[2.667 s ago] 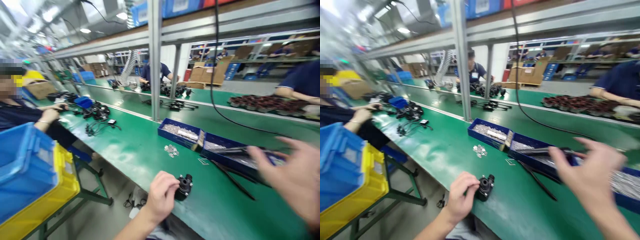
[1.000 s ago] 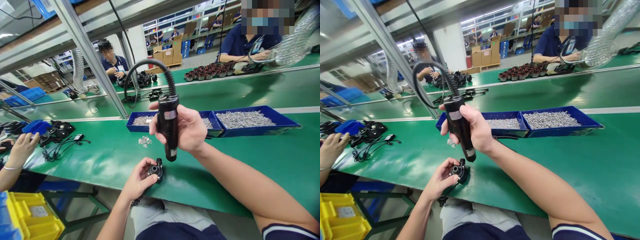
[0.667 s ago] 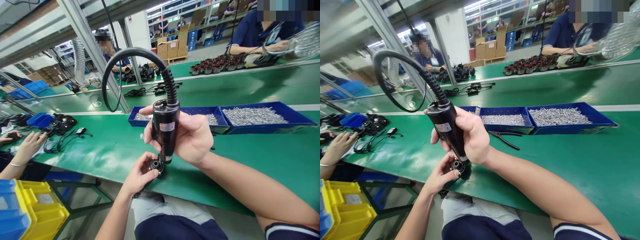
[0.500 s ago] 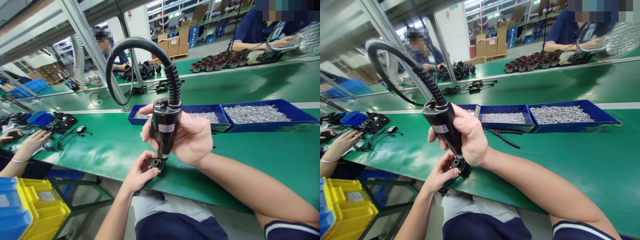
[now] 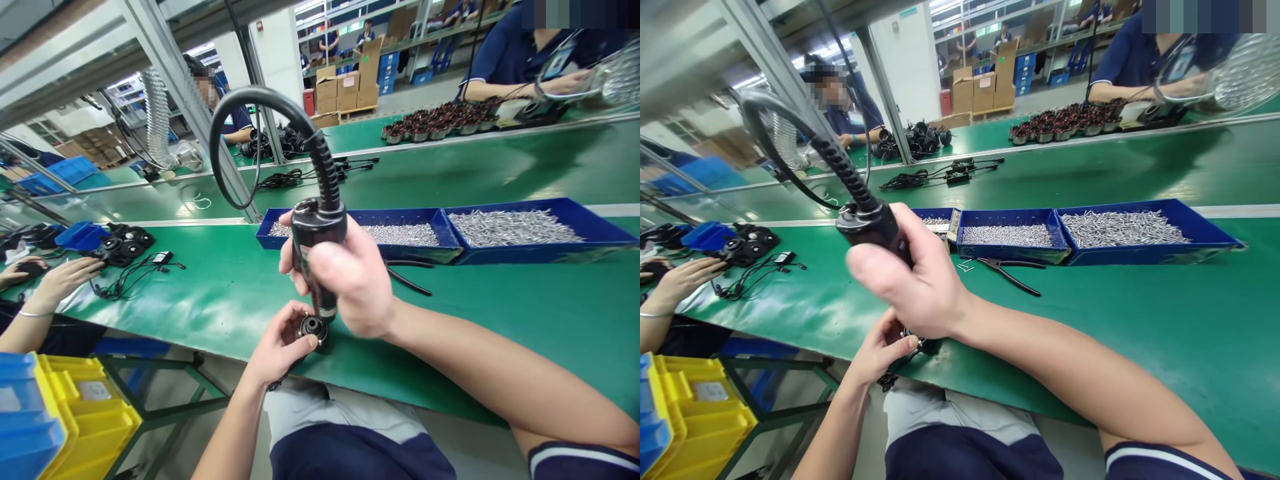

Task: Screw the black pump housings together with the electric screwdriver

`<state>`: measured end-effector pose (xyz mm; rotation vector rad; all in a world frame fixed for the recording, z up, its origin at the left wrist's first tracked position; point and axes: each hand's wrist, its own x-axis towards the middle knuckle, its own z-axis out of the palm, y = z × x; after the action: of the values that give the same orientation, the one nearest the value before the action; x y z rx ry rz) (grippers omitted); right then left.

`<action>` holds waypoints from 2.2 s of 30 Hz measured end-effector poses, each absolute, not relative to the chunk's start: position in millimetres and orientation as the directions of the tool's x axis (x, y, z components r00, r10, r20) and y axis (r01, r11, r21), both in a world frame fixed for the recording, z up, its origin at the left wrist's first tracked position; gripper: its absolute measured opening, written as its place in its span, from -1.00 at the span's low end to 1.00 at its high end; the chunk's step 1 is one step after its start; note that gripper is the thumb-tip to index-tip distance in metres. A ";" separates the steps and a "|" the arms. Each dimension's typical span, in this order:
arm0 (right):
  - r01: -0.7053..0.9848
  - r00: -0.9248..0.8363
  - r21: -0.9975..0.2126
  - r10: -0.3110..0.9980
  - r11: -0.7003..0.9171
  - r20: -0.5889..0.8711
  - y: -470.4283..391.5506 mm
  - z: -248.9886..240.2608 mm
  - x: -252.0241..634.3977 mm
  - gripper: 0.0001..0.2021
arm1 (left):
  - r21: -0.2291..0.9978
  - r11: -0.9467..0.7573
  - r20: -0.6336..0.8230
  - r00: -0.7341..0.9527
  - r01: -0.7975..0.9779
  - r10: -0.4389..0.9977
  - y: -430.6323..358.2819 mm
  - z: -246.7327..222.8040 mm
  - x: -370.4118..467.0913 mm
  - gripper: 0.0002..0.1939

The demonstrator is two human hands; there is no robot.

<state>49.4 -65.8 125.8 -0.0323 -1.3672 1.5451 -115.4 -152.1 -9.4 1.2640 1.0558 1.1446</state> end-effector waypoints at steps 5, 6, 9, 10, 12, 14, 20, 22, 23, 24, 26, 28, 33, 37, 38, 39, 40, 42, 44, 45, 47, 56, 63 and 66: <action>-0.530 -0.484 -0.781 0.639 0.331 0.599 -66.5 116.9 41.3 -0.68 | 0.999 -0.041 0.043 0.105 -0.022 0.994 -151.9 0.1 -111.3 -0.55; -0.510 -0.483 -0.788 0.643 0.345 0.594 -65.4 114.4 39.8 -0.68 | 0.999 -0.037 0.040 0.110 -0.028 0.993 -151.5 2.3 -110.5 -0.55; -0.494 -0.417 -0.762 0.655 0.419 0.630 -62.7 106.8 35.0 -0.69 | 0.998 -0.005 0.012 0.122 -0.060 0.992 -150.7 6.9 -108.9 -0.56; -0.497 -0.389 -0.744 0.651 0.447 0.652 -62.5 104.8 33.8 -0.70 | 0.998 0.006 0.002 0.121 -0.070 0.993 -150.7 7.9 -108.6 -0.56; -0.488 -0.365 -0.728 0.644 0.482 0.672 -62.9 102.1 32.3 -0.70 | 0.996 0.022 -0.013 0.106 -0.089 0.994 -150.8 9.6 -108.2 -0.57; -0.471 -0.373 -0.725 0.631 0.502 0.680 -64.0 101.0 32.1 -0.70 | 0.994 0.023 -0.014 0.085 -0.106 0.996 -151.1 10.9 -107.9 -0.57; -0.417 -0.301 -0.687 0.622 0.596 0.723 -64.2 100.7 33.2 -0.73 | 0.994 0.012 -0.001 0.101 -0.109 0.995 -151.2 10.7 -107.9 -0.69; -0.380 -0.259 -0.667 0.618 0.641 0.742 -64.1 101.0 33.6 -0.74 | 0.996 0.009 -0.001 0.085 -0.093 0.996 -151.1 8.9 -108.4 -0.64; -0.368 -0.252 -0.660 0.613 0.655 0.749 -64.2 101.3 33.9 -0.75 | 0.996 0.006 0.001 0.078 -0.089 0.997 -151.0 7.8 -108.6 -0.58; -0.363 -0.249 -0.654 0.608 0.664 0.754 -64.3 101.6 34.2 -0.75 | 0.996 0.000 0.006 0.072 -0.088 0.997 -151.1 6.8 -108.7 -0.51; -0.366 -0.247 -0.646 0.600 0.669 0.761 -64.7 102.5 34.9 -0.75 | 0.996 0.002 0.006 0.077 -0.092 0.997 -151.7 5.0 -108.9 -0.41; -0.383 -0.254 -0.644 0.595 0.662 0.763 -65.3 103.2 35.4 -0.74 | 0.996 0.017 -0.010 0.080 -0.092 0.997 -152.7 3.9 -108.9 -0.38; -0.431 -0.280 -0.642 0.582 0.635 0.764 -66.2 101.3 35.1 -0.76 | 0.995 0.024 -0.020 0.046 -0.095 0.999 -154.4 2.6 -108.5 -0.44; -0.441 -0.322 -0.687 0.612 0.578 0.722 -64.8 102.6 32.5 -0.77 | 0.984 0.028 -0.010 0.102 -0.175 0.995 -153.6 -5.2 -110.4 -0.53; -0.448 -0.330 -0.698 0.622 0.559 0.710 -64.4 105.5 31.7 -0.77 | 0.979 0.030 -0.005 0.118 -0.203 0.993 -153.5 -9.0 -111.3 -0.56; -0.464 -0.332 -0.703 0.630 0.538 0.702 -64.3 109.5 30.9 -0.77 | 0.973 0.028 0.001 0.125 -0.230 0.992 -153.4 -13.0 -112.1 -0.58; -0.487 -0.333 -0.706 0.638 0.514 0.694 -64.8 114.5 30.1 -0.77 | 0.967 0.021 0.010 0.121 -0.252 0.993 -153.6 -16.9 -112.6 -0.59; -0.551 -0.325 -0.701 0.657 0.453 0.680 -67.8 125.2 28.3 -0.73 | 0.963 -0.001 0.031 0.104 -0.268 0.994 -154.7 -22.6 -112.2 -0.59; -0.631 -0.309 -0.675 0.673 0.383 0.672 -73.0 133.2 25.2 -0.69 | 0.969 -0.030 0.051 0.080 -0.244 0.995 -156.9 -22.8 -110.0 -0.60; -0.661 -0.306 -0.661 0.677 0.355 0.669 -76.0 135.1 23.1 -0.67 | 0.975 -0.044 0.061 0.070 -0.217 0.996 -158.2 -20.6 -108.3 -0.60; -0.685 -0.304 -0.650 0.681 0.330 0.666 -81.3 134.6 18.5 -0.66 | 0.988 -0.061 0.070 0.055 -0.142 0.996 -160.4 -13.2 -104.9 -0.59; -0.636 -0.312 -0.675 0.675 0.374 0.668 -83.9 125.0 15.3 -0.69 | 0.996 -0.094 0.094 0.035 0.007 0.995 -161.7 -3.9 -103.7 -0.58; -0.585 -0.338 -0.709 0.677 0.394 0.654 -83.0 120.6 11.1 -0.71 | 0.997 -0.071 0.071 0.025 0.008 0.997 -162.5 -5.7 -104.3 -0.56; -0.597 -0.323 -0.695 0.673 0.400 0.665 -83.1 119.9 10.4 -0.71 | 0.997 -0.071 0.071 0.017 0.006 0.997 -163.0 -10.4 -105.1 -0.57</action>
<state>10.4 -83.1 119.9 -0.0738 -1.4069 1.2773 -105.1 -163.0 -10.4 1.2739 1.1669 1.2456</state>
